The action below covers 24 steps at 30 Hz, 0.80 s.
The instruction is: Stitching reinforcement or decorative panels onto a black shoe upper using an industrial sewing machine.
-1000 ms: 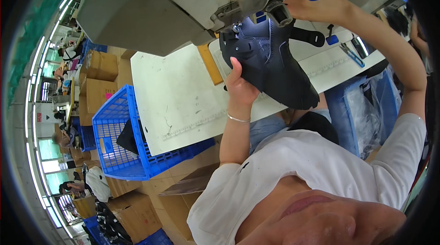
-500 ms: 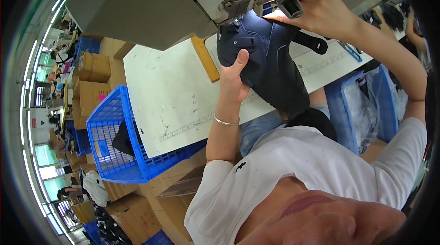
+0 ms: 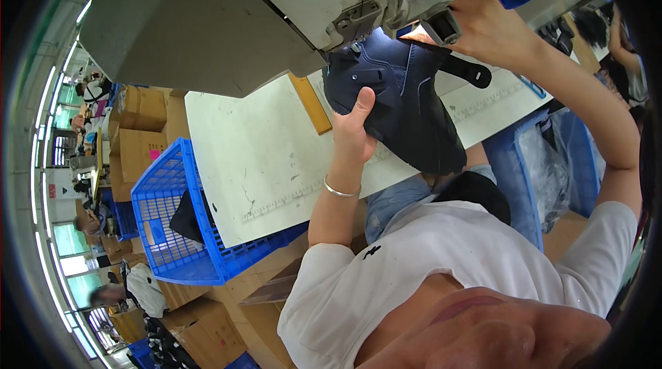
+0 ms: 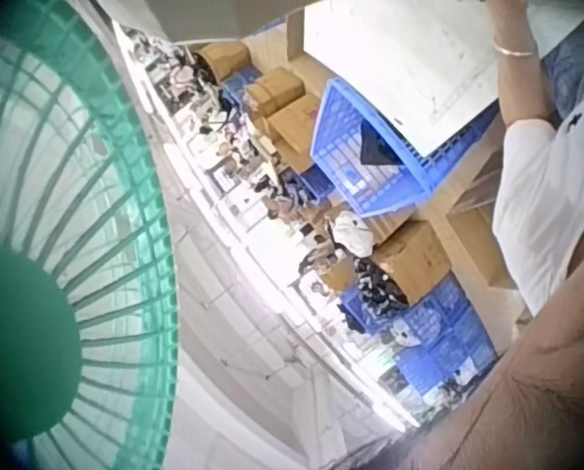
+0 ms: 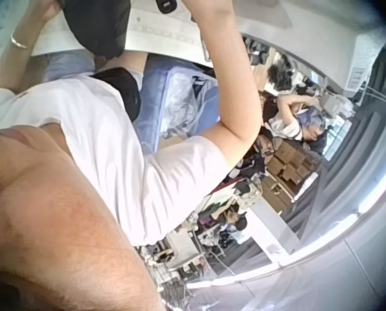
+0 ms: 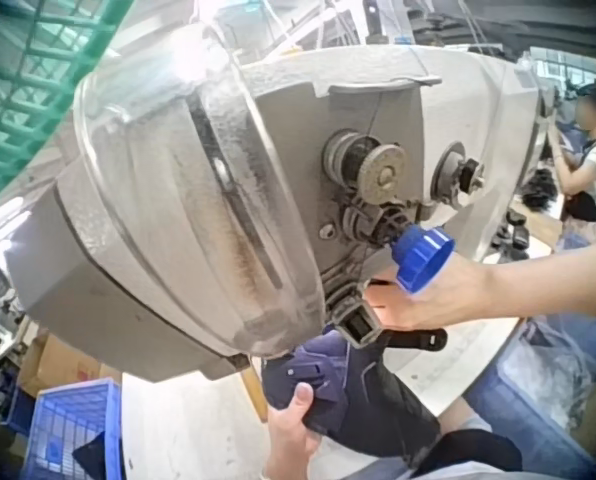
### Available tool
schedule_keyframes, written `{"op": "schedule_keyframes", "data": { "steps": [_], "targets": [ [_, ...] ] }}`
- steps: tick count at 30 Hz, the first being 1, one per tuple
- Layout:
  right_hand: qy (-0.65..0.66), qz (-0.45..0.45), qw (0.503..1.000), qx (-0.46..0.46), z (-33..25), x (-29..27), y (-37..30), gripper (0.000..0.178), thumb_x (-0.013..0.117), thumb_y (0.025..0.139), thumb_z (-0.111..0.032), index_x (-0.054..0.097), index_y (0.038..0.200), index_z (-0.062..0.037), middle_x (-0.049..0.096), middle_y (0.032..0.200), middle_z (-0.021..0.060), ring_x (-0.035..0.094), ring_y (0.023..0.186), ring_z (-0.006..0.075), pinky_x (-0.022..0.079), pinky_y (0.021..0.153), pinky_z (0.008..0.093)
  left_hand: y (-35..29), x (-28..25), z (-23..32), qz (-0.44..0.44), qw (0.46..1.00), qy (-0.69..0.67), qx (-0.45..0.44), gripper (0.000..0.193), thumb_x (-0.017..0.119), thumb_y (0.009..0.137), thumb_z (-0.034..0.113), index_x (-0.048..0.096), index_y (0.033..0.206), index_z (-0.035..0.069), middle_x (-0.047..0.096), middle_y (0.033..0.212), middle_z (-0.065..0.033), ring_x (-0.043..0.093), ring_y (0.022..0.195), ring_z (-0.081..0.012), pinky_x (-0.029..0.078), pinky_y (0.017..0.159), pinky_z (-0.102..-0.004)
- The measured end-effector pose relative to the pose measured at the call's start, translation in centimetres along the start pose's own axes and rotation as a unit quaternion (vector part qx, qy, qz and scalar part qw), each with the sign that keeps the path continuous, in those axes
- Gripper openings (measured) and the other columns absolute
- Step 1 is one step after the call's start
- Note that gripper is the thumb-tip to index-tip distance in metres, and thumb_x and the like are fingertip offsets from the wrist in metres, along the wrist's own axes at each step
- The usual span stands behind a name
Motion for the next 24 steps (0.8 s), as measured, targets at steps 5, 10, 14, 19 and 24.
{"op": "schedule_keyframes", "data": {
  "steps": [5,10,14,19,24],
  "targets": [
    [-0.005,0.013,1.000,0.018,0.3,0.4,0.0,0.010,0.061,0.069,-0.022,0.063,0.077,-0.0166,0.059,0.097,-0.0039,0.054,0.104,0.0135,0.046,0.087,0.0262,0.1,-0.1,-0.1,0.013,1.000,0.007,0.001,0.046,0.065,0.085,0.011,0.043,0.125,0.001,0.056,0.115,-0.0120,0.059,0.102,-0.0244,0.052,0.089,-0.0375],
    [0.033,-0.082,0.996,0.029,0.8,1.4,-1.3,0.031,0.069,0.073,-0.020,0.063,0.097,-0.0016,0.062,0.092,0.0114,0.061,0.086,0.0293,0.048,0.075,0.0413,0.0,0.1,-0.3,-0.002,1.000,-0.008,0.004,0.048,0.064,0.086,0.010,0.041,0.127,0.002,0.055,0.116,-0.0117,0.059,0.103,-0.0241,0.052,0.089,-0.0374],
    [0.089,-0.066,0.992,0.062,1.0,2.0,-1.9,0.028,0.067,0.073,-0.019,0.062,0.094,-0.0013,0.061,0.085,0.0132,0.062,0.080,0.0310,0.049,0.071,0.0409,0.1,0.1,-0.2,0.003,1.000,-0.001,0.011,0.046,0.064,0.086,0.011,0.042,0.126,0.002,0.056,0.115,-0.0115,0.059,0.102,-0.0236,0.052,0.088,-0.0364],
    [0.099,-0.100,0.976,0.166,1.9,3.0,-2.2,0.022,0.065,0.073,-0.023,0.062,0.082,-0.0030,0.060,0.074,0.0153,0.062,0.071,0.0307,0.048,0.063,0.0386,0.4,0.1,0.0,0.000,0.999,0.040,0.013,0.043,0.061,0.089,0.017,0.044,0.125,0.003,0.058,0.113,-0.0084,0.059,0.101,-0.0209,0.052,0.086,-0.0349],
    [0.067,-0.261,0.953,0.135,1.9,3.7,-2.1,0.020,0.063,0.074,-0.026,0.063,0.080,-0.0066,0.061,0.073,0.0130,0.062,0.069,0.0297,0.047,0.061,0.0380,0.1,0.3,-0.2,0.001,0.999,0.032,0.023,0.044,0.062,0.088,0.014,0.043,0.126,0.002,0.057,0.114,-0.0102,0.059,0.101,-0.0221,0.051,0.088,-0.0361]
  ]
}}
Point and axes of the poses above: each hand's wrist, its own y-axis towards the middle knuckle, its own x-axis out of the palm, z = x × y, the point moved 4 cm from there along y, towards the middle knuckle
